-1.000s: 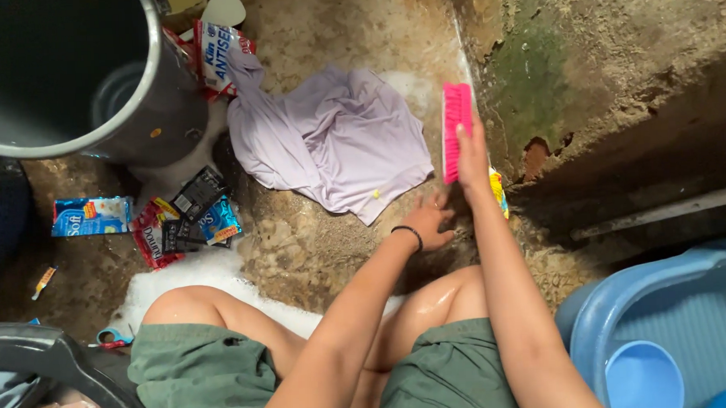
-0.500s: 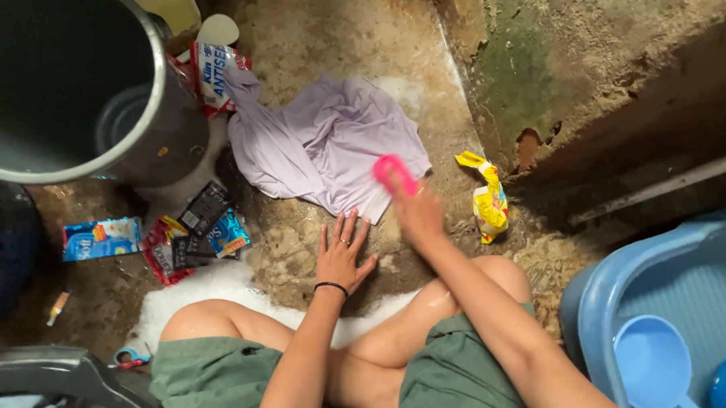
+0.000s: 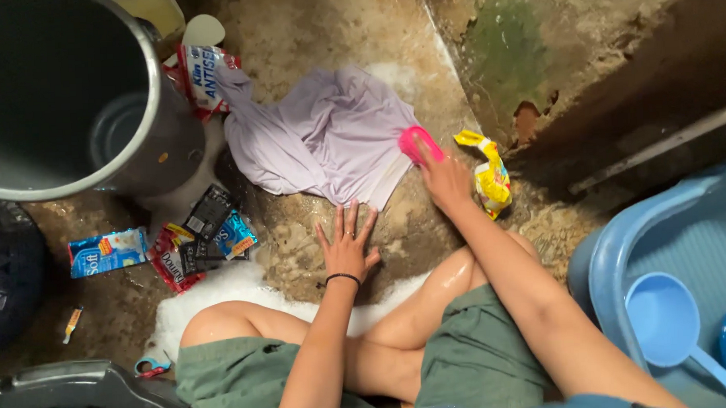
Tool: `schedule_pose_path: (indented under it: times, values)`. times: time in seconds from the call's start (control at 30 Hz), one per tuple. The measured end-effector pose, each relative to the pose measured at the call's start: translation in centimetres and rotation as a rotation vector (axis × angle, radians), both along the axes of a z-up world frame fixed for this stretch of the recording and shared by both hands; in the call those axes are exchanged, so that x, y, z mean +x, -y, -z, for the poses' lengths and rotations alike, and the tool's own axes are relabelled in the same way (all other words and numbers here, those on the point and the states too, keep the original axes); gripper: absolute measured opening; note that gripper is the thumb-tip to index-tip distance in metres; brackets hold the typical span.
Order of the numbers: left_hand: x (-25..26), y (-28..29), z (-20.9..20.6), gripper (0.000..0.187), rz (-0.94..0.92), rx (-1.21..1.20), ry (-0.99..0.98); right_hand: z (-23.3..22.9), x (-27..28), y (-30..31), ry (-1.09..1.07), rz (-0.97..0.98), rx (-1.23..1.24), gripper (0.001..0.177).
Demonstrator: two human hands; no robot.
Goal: Hand washing clothes on the floor using a brush and soap.
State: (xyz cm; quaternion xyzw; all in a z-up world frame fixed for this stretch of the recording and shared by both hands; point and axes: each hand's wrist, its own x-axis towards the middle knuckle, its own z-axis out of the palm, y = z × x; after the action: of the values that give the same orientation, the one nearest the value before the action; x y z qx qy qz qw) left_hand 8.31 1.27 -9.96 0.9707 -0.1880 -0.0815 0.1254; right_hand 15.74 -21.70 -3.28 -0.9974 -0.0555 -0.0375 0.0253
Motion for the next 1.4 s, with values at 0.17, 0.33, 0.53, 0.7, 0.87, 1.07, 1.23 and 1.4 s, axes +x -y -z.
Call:
schedule_pose_path:
  times: [0.17,0.33,0.53,0.7,0.87,1.07,1.23,1.4]
  values:
    - [0.7,-0.3,-0.9,0.105,0.032,0.014,-0.022,3.2,-1.5,0.6,0.078,-0.147,0.112,0.047]
    - [0.9,-1.1,-2.1,0.105,0.060,0.043,-0.096,5.5,-0.8,-0.1,-0.010,0.125,-0.070,0.036]
    - [0.9,-1.9,-0.9,0.099,0.155,-0.012,-0.122,0.5,-0.6,-2.2,0.031,-0.048,0.176,0.053]
    - [1.9,-1.6,-1.0,0.088,0.176,0.175,-0.247,2.2,-1.3,-2.0,0.008,-0.152,0.053,0.069]
    - [1.2,-1.6,-2.2,0.105,0.150,0.038,-0.161,5.6,2.4,0.3,-0.105,0.465,0.271,0.042]
    - [1.3,-1.7,-2.3,0.108,0.159,0.048,-0.185,4.5,2.0,0.0,-0.087,0.251,0.050,0.035]
    - [1.9,-1.6,-2.9,0.110,0.140,0.068,-0.208,6.4,4.0,1.8,-0.037,0.362,0.029,0.036]
    - [1.1,-1.6,-3.3,0.111,0.158,0.054,-0.180,7.7,1.6,0.7,0.043,0.560,0.330,0.061]
